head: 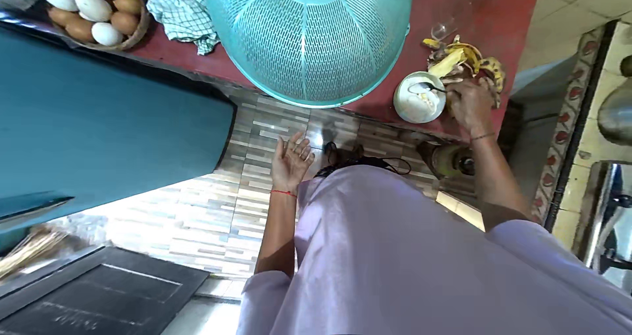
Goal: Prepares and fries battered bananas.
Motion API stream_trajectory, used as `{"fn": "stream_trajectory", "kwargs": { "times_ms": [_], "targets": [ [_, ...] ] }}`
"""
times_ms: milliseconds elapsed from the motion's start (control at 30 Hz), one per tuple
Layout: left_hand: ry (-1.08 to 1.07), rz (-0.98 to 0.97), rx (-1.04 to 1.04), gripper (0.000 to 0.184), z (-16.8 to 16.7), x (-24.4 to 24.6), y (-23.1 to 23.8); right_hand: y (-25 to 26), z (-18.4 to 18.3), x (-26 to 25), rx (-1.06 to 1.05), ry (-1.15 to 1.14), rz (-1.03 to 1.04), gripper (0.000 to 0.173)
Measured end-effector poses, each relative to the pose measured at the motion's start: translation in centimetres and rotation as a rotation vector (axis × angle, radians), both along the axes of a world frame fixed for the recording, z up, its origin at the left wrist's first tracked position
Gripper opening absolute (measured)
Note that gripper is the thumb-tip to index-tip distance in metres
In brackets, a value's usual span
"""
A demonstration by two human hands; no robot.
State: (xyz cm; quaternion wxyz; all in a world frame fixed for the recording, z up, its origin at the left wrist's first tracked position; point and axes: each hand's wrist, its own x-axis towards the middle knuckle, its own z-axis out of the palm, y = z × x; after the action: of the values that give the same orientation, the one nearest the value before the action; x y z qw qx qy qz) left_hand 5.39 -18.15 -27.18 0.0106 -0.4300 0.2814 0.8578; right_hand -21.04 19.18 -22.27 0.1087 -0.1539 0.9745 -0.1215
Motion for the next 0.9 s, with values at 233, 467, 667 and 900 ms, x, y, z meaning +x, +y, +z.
{"fn": "stream_trajectory", "kwargs": {
  "times_ms": [233,467,667,900],
  "targets": [
    [-0.456,0.099,-0.065,0.041,-11.0,4.5,-0.9,-1.7,0.4,1.9,0.101,-0.001,0.031,0.029],
    [-0.560,-0.196,-0.315,0.030,-15.4,9.1,-0.9,-2.0,0.5,2.9,0.154,-0.016,-0.032,0.027],
    [-0.567,-0.303,-0.365,0.034,-15.7,10.1,-1.8,0.3,2.1,3.9,0.205,-0.067,-0.117,0.024],
    [-0.542,-0.381,-0.439,0.032,-14.0,7.9,-1.7,0.4,2.0,4.2,0.208,-0.019,-0.154,0.026]
  ]
}}
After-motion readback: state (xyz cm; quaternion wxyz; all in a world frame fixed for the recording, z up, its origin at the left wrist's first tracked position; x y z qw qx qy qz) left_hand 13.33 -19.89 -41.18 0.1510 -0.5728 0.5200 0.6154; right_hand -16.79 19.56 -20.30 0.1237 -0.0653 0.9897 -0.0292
